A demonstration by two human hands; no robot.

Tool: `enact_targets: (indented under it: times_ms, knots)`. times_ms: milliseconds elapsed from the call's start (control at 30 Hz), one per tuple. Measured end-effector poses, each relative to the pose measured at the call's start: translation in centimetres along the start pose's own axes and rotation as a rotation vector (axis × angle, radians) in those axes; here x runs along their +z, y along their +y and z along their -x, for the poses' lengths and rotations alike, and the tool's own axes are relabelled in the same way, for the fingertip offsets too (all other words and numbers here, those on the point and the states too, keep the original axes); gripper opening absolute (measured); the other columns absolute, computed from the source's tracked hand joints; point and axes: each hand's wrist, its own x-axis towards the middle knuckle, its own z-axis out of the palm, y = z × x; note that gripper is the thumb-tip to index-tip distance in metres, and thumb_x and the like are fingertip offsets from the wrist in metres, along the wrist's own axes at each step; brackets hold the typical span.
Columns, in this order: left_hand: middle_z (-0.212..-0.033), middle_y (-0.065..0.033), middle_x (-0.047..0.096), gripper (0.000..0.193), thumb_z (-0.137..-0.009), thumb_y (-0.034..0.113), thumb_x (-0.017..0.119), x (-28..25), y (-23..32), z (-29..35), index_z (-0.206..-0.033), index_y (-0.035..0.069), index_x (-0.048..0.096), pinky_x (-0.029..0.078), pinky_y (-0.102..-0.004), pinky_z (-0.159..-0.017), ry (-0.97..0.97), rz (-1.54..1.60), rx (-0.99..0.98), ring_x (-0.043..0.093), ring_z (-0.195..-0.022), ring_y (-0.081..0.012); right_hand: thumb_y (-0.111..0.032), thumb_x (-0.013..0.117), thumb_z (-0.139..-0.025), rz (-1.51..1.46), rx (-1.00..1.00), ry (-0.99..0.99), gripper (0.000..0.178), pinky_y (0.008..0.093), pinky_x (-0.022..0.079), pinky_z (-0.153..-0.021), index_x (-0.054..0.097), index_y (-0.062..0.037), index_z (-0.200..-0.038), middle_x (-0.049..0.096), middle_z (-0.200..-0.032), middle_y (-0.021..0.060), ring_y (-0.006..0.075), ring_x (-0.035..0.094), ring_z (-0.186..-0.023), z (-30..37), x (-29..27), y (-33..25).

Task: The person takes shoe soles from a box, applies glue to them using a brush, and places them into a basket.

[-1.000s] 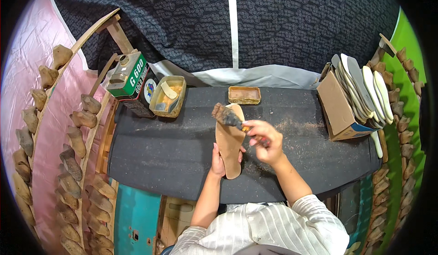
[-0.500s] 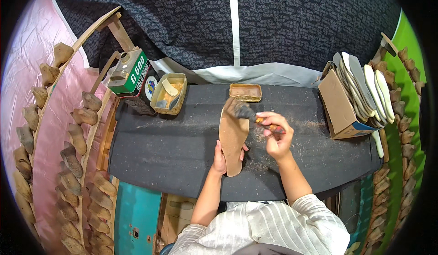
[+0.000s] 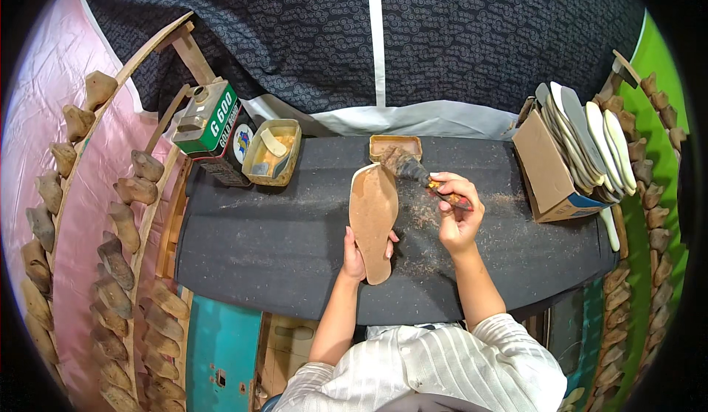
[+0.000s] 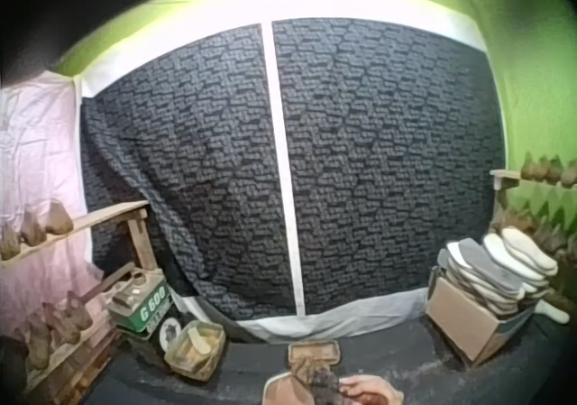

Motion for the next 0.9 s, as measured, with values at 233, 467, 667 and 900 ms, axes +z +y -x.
enact_targets:
  times_ms: [233, 467, 667, 900]
  knots:
    - [-0.086, -0.0145, 0.056, 0.084, -0.082, 0.072, 0.015, 0.0, 0.0, 0.1, -0.118, 0.001, 0.043, 0.043, -0.0298, -0.056, 0.02, 0.011, 0.014, 0.052, -0.06, -0.0185, 0.01, 0.053, -0.066, 0.094, -0.015, -0.213, 0.022, 0.03, 0.05, -0.075, 0.055, -0.001, -0.085, 0.063, -0.096, 0.0159, 0.0225, 0.062, -0.089, 0.0, 0.3, -1.3]
    - [-0.085, -0.0153, 0.056, 0.083, -0.082, 0.071, 0.016, 0.1, 0.1, 0.0, -0.118, 0.001, 0.042, 0.043, -0.0303, -0.055, -0.021, -0.017, 0.035, 0.052, -0.059, -0.0188, 0.006, 0.054, -0.075, -0.1, 0.017, -0.049, 0.014, 0.0311, 0.05, -0.077, 0.054, 0.0014, -0.088, 0.061, -0.1, 0.0176, 0.0228, 0.061, -0.09, 0.0, 0.2, -0.7]
    - [-0.085, -0.0158, 0.056, 0.085, -0.081, 0.073, 0.017, 0.1, 0.3, 0.2, -0.118, 0.001, 0.042, 0.043, -0.0309, -0.056, 0.035, 0.066, 0.016, 0.051, -0.058, -0.0191, -0.005, 0.056, -0.084, -0.061, 0.109, -0.038, 0.01, 0.0302, 0.051, -0.078, 0.053, 0.0021, -0.091, 0.059, -0.1, 0.0162, 0.0206, 0.06, -0.091, 0.2, -0.4, -0.4]
    - [-0.088, -0.0173, 0.055, 0.083, -0.083, 0.07, 0.018, -0.3, 0.2, 0.4, -0.12, 0.0, 0.042, 0.043, -0.0298, -0.056, -0.056, 0.14, 0.041, 0.052, -0.061, -0.0193, -0.011, 0.057, -0.087, -0.178, 0.074, -0.116, 0.019, 0.0327, 0.05, -0.08, 0.049, 0.002, -0.098, 0.056, -0.107, 0.019, 0.021, 0.059, -0.092, 0.3, 0.0, -0.6]
